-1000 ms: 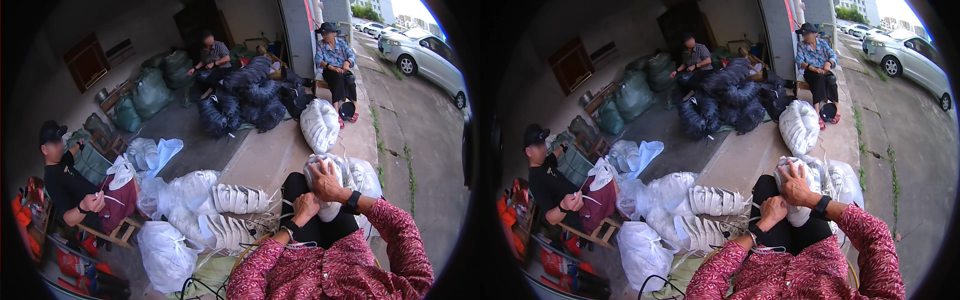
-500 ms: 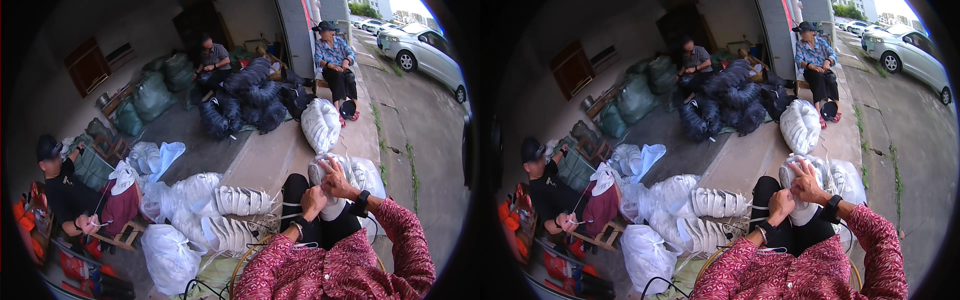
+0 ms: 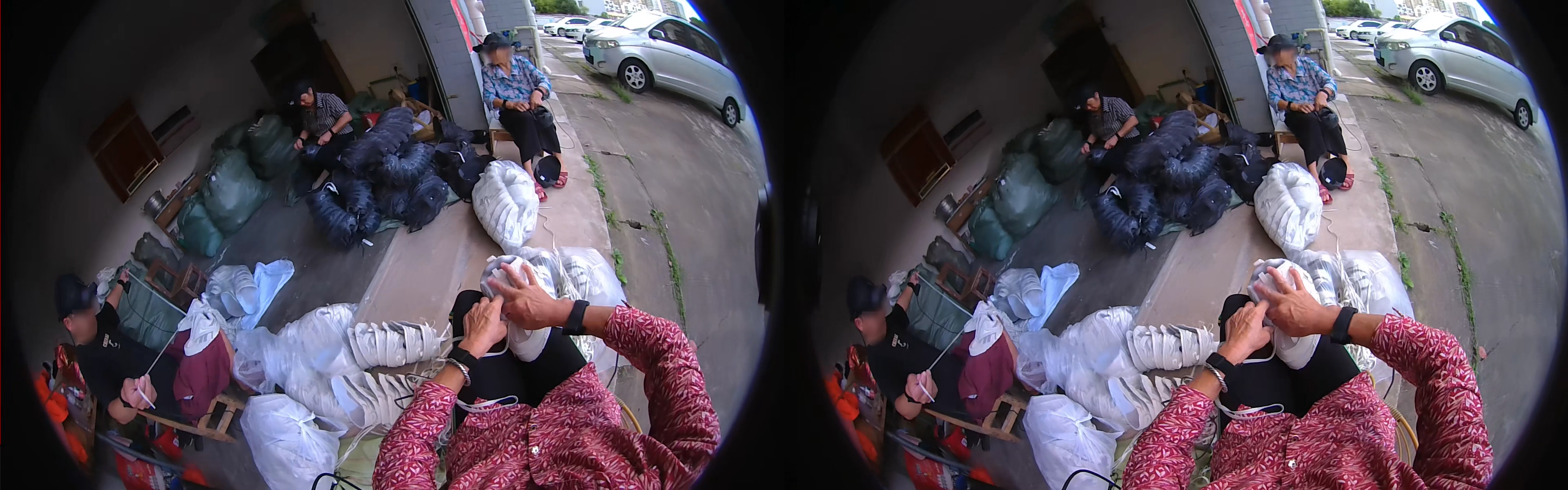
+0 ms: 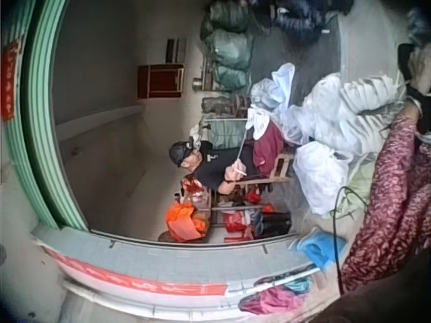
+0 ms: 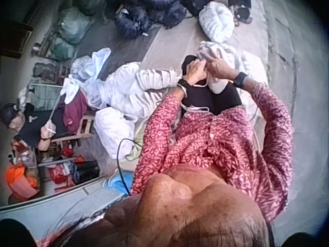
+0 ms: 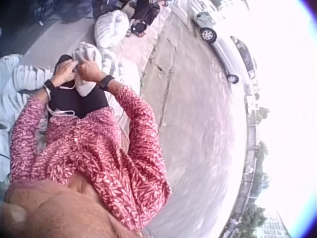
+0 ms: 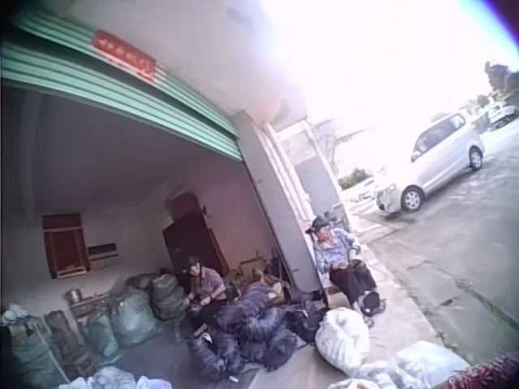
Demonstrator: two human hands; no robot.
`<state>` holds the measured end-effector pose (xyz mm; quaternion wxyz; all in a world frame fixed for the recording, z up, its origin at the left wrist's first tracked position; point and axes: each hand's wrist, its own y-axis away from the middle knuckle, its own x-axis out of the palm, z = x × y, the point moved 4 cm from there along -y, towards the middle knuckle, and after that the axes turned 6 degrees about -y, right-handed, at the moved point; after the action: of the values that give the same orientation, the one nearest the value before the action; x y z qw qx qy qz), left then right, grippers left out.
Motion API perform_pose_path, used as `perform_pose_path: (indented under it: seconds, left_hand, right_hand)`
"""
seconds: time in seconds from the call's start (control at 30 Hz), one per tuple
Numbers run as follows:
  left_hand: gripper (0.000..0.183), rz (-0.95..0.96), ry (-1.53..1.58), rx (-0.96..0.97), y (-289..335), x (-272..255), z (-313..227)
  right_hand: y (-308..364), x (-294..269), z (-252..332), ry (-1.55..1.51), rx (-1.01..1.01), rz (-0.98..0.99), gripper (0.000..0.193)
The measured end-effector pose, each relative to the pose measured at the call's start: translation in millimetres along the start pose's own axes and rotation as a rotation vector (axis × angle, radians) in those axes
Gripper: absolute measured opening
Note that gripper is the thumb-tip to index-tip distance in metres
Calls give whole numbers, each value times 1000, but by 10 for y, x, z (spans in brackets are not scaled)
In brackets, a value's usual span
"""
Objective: Lace a white sneaker while sitting in an outdoor warehouse area.
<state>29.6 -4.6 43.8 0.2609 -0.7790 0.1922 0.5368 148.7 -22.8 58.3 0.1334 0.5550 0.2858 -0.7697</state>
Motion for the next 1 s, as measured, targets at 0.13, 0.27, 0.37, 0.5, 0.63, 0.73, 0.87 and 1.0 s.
perform_pose_path:
  seconds: [0.13,0.27,0.37,0.5,0.63,0.73,0.87,1.0]
  left_hand:
    - [27,247,-70,-17,-152,68,86]
    - [40,321,-102,-42,-181,98,82]
    - [36,295,-16,-20,-120,57,81]
    - [27,254,198,10,-31,25,46]
    - [23,164,187,43,-37,21,-45]
    - [23,105,175,66,-33,7,-97]
    - [24,72,146,123,-27,-14,-130]
    - [25,77,101,182,-28,-25,-126]
  right_hand:
    - [-35,-78,128,302,-384,41,20]
    - [-22,-107,79,198,-358,29,20]
    - [16,-89,28,140,-330,-29,17]
    - [69,-45,-77,142,-257,-17,16]
    - [86,-25,-198,71,-143,77,20]
    - [85,-30,-275,-26,-89,136,18]
    - [68,-19,-323,-86,-64,143,17]
    - [45,4,-340,-132,-51,111,15]
